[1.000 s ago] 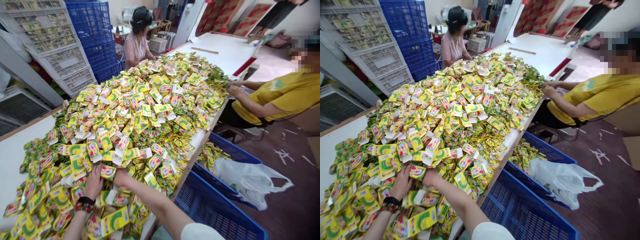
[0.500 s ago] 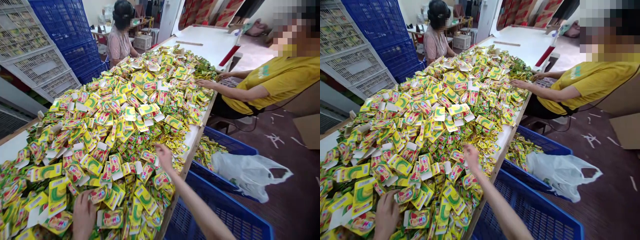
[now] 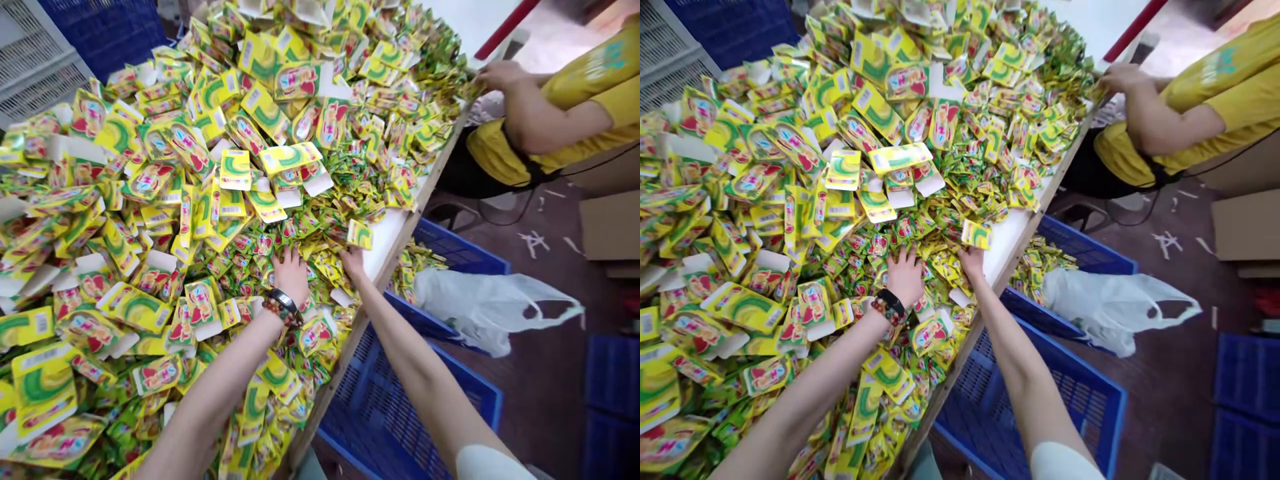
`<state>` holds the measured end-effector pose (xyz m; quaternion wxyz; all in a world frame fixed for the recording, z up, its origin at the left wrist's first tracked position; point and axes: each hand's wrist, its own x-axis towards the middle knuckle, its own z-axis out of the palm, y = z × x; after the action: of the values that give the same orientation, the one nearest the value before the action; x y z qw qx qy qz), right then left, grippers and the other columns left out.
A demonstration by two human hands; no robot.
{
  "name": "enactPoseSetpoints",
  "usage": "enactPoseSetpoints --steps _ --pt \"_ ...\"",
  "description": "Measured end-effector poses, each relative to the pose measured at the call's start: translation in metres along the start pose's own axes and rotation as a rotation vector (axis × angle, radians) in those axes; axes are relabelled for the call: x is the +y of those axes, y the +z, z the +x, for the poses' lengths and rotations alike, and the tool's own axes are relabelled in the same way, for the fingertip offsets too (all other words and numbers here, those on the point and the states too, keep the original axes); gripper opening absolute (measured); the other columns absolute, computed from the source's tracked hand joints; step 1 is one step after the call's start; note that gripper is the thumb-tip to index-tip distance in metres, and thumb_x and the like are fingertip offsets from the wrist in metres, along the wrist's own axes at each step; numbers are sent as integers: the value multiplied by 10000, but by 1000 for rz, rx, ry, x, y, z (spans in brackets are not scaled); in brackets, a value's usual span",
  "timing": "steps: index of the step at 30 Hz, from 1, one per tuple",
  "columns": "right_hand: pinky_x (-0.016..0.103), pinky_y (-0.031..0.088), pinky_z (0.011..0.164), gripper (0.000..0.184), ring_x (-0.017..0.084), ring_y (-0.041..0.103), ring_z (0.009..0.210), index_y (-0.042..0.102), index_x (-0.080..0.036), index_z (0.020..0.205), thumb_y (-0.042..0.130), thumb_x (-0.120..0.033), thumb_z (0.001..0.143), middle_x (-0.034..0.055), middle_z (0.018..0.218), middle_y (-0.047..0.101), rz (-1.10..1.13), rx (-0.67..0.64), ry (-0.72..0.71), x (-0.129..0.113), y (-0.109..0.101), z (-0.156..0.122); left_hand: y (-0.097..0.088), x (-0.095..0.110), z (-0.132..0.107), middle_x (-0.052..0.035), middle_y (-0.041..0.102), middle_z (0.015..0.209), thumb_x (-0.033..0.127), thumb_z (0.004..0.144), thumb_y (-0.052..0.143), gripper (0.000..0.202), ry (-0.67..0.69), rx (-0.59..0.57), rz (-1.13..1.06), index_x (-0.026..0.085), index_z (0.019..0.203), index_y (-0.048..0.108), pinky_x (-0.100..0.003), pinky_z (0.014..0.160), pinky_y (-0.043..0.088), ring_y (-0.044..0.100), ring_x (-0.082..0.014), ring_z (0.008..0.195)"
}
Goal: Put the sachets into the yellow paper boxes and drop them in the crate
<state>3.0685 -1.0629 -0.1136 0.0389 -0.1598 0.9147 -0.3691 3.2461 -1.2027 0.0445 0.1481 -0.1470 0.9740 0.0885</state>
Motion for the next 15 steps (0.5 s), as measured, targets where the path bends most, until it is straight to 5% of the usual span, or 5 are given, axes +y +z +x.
enactPoseSetpoints --steps 3,15 --pt "422 419 970 311 248 515 1038 557 -194 1003 437 -345 760 108 1116 603 33 -12 0 -20 15 -37 2 -18 -22 -196 441 1438 319 826 550 397 30 -30 67 89 1126 671 -610 1011 289 298 -386 1317" --pt "556 181 1139 362 296 421 1252 516 -164 1100 440 -302 773 159 1289 509 55 -100 -24 -78 44 -140 7 -73 -113 -137 599 1204 298 888 465 367 116 -111 149 158 1195 611 -632 980 305 402 -325 1204"
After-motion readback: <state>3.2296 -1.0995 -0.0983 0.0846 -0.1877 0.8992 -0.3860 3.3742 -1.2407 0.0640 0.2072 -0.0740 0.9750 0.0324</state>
